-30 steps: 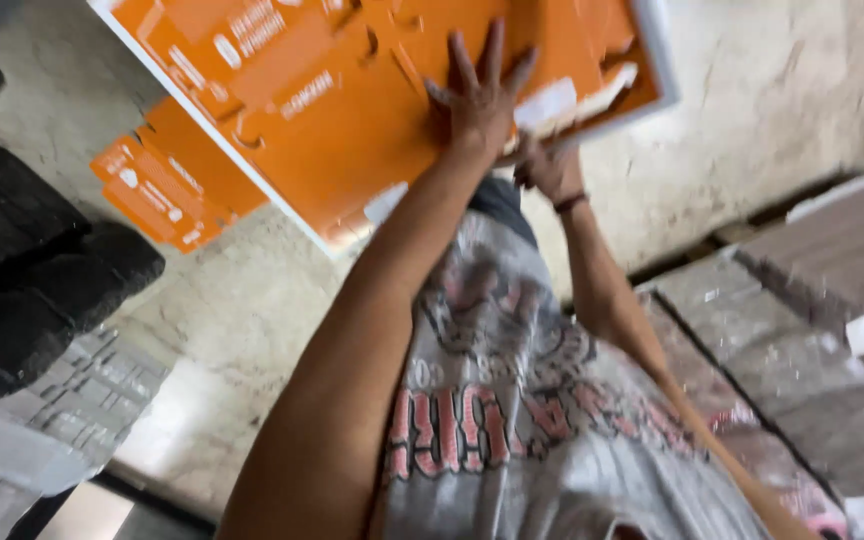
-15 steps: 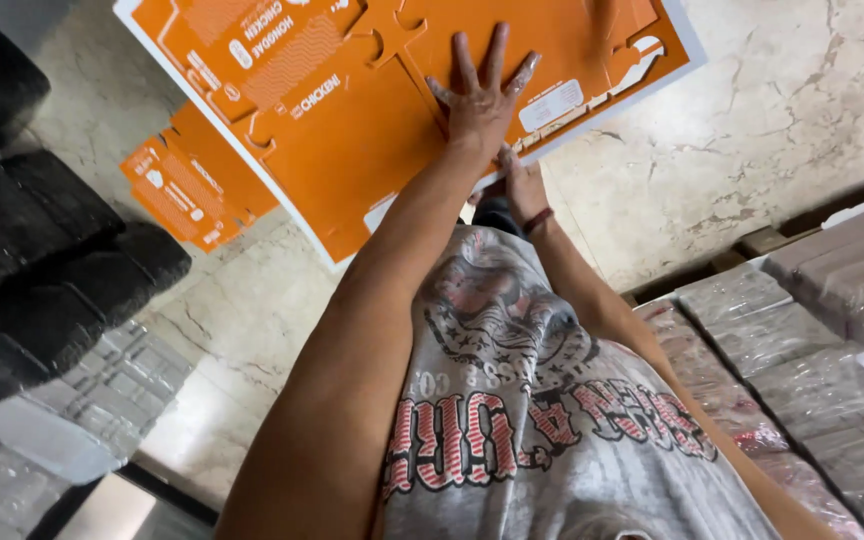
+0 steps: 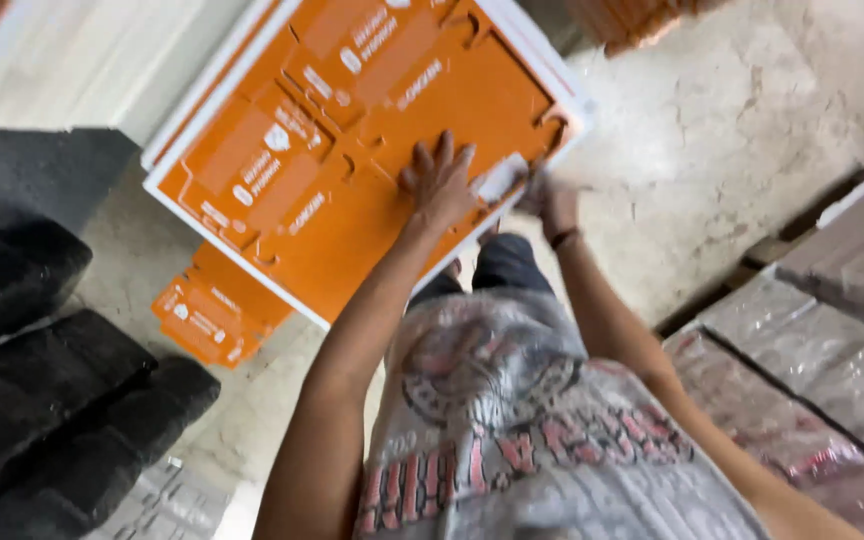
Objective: Manually removing waste material from die-cut cardboard sheets to prepare them for assembly into boxes.
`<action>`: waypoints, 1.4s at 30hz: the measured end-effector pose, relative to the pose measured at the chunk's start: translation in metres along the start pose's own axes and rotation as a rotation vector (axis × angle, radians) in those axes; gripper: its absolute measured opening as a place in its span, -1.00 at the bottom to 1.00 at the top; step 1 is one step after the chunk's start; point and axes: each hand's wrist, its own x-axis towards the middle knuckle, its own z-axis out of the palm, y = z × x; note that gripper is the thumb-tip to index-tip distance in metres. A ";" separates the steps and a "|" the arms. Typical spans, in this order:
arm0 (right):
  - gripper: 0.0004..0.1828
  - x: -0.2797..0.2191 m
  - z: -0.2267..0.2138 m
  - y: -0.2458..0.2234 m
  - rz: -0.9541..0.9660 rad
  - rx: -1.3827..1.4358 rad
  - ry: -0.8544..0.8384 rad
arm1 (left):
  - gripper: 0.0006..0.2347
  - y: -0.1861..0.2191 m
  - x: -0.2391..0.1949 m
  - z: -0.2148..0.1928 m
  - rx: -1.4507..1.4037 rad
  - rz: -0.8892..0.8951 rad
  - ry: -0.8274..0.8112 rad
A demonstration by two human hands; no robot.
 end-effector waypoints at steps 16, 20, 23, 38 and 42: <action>-0.28 -0.009 -0.022 -0.062 0.378 0.909 -0.096 | -0.69 0.046 -0.046 -0.038 -0.821 0.394 0.117; -0.32 -0.038 -0.042 -0.112 0.510 0.960 -0.166 | -0.72 0.030 -0.085 -0.054 -0.943 0.352 0.126; -0.32 -0.040 -0.047 -0.125 0.501 0.932 -0.212 | -0.74 0.018 -0.093 -0.050 -0.988 0.338 0.208; -0.20 -0.024 -0.015 -0.105 0.371 0.913 -0.196 | -0.76 0.011 -0.131 -0.064 -1.151 0.364 0.266; -0.30 0.006 -0.005 -0.120 0.102 0.505 -0.032 | -0.75 0.004 -0.121 -0.060 -1.158 0.402 0.287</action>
